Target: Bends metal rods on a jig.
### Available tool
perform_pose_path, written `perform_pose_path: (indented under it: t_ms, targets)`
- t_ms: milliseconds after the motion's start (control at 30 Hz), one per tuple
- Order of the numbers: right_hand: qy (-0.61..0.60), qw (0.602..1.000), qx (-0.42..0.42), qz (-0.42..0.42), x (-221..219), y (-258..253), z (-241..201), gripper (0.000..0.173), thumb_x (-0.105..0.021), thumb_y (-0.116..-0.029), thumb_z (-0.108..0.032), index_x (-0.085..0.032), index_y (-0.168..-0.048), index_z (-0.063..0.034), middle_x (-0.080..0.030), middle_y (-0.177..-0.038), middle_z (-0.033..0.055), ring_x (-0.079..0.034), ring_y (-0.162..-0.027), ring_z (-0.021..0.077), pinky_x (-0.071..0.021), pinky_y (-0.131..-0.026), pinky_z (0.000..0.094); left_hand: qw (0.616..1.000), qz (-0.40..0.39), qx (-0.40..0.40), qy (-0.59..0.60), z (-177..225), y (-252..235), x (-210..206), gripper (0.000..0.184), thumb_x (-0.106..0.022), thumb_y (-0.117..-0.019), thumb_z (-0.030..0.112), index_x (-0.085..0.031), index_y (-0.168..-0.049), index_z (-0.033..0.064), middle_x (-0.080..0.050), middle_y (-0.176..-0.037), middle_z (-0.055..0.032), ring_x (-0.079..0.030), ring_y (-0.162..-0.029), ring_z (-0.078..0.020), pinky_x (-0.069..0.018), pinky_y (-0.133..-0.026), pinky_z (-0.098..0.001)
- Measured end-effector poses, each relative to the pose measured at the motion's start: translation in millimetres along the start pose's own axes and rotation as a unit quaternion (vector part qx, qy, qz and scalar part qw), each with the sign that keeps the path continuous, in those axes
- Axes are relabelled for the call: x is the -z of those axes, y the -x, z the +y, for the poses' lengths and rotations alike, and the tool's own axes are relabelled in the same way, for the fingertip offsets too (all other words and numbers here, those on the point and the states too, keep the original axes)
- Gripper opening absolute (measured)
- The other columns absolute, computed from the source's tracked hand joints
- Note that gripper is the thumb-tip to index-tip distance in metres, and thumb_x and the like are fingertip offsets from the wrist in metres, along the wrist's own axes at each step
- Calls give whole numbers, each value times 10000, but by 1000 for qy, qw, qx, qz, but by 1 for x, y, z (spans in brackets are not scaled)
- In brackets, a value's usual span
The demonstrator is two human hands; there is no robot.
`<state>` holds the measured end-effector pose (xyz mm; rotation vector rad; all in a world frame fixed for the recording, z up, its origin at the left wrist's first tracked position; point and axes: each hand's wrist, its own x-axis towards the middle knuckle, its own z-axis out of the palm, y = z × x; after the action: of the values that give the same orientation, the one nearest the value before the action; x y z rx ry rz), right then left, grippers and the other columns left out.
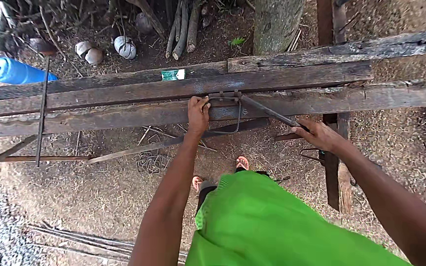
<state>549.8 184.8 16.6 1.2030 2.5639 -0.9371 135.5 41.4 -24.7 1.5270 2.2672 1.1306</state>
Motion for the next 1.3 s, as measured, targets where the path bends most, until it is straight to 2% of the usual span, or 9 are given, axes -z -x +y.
perform_pose_path:
  t_ms: [200, 333, 500, 600, 833, 1000, 1133, 1200, 1300]
  targets:
    - [43, 997, -11, 65, -11, 7, -4, 516, -459, -1053, -555, -664, -1133, -88, -632, -706, 140, -654, -655, 369, -508, -600, 606, 998, 47, -16, -32, 1, 5, -14, 303, -624, -1012, 167, -712, -1254, 8, -639, -1156, -217, -585, -1148, -354, -467, -1034, -440]
    - [26, 998, -20, 47, -12, 10, -8, 483, -460, -1056, -543, -629, -1048, -91, -584, -683, 111, -622, -635, 333, -498, -581, 576, 997, 63, -22, -38, 1, 9, -20, 333, -570, -1029, 145, -676, -1314, 10, -627, -1213, -223, -561, -1201, -368, -436, -1081, -448]
    - [-34, 997, -72, 19, -33, 21, -20, 588, -385, -1069, -571, -613, -1207, -47, -624, -777, 193, -651, -759, 407, -502, -708, 636, 997, 68, -23, -38, 2, 8, -26, 341, -553, -1036, 145, -666, -1326, 4, -620, -1223, -236, -556, -1215, -378, -433, -1088, -452]
    - [-34, 997, -64, 24, -33, 19, -17, 610, -391, -1056, -600, -619, -1183, -49, -618, -768, 179, -646, -742, 389, -505, -698, 619, 996, 80, -26, -35, -1, 9, -26, 325, -562, -1032, 143, -680, -1304, 8, -627, -1194, -223, -567, -1191, -364, -442, -1075, -443]
    - [21, 998, -20, 57, -14, 10, -7, 451, -508, -1054, -493, -655, -1096, -69, -613, -707, 141, -637, -663, 363, -498, -608, 603, 995, 87, -42, -32, -3, 6, -24, 304, -552, -1035, 132, -705, -1270, 14, -643, -1135, -211, -596, -1136, -342, -475, -1032, -417]
    - [8, 998, -10, 66, -13, 5, -3, 385, -614, -1026, -429, -680, -1155, -73, -678, -821, 146, -671, -723, 341, -537, -664, 606, 992, 97, -67, -47, -5, 6, -26, 297, -547, -1041, 127, -704, -1265, 13, -641, -1111, -202, -597, -1116, -331, -473, -1026, -397]
    - [-61, 997, 53, 5, 0, -4, 5, 356, -531, -1067, -397, -670, -1041, -70, -576, -675, 63, -568, -564, 204, -498, -551, 447, 992, 85, -78, -49, -9, 5, -23, 302, -544, -1047, 132, -700, -1277, 14, -640, -1124, -204, -591, -1131, -329, -465, -1036, -398]
    - [-88, 994, 56, -16, 3, -5, 5, 413, -462, -1078, -433, -661, -991, -82, -522, -628, 29, -515, -517, 156, -453, -505, 384, 992, 79, -84, -50, -10, 4, -23, 303, -540, -1051, 140, -699, -1279, 20, -643, -1129, -200, -590, -1129, -330, -462, -1035, -403]
    - [-95, 994, 51, -35, 5, -5, 5, 479, -418, -1081, -483, -654, -970, -82, -517, -636, 30, -514, -529, 158, -456, -518, 390, 992, 75, -85, -50, -9, 4, -21, 304, -538, -1052, 132, -694, -1287, 19, -637, -1118, -190, -583, -1119, -321, -457, -1025, -393]
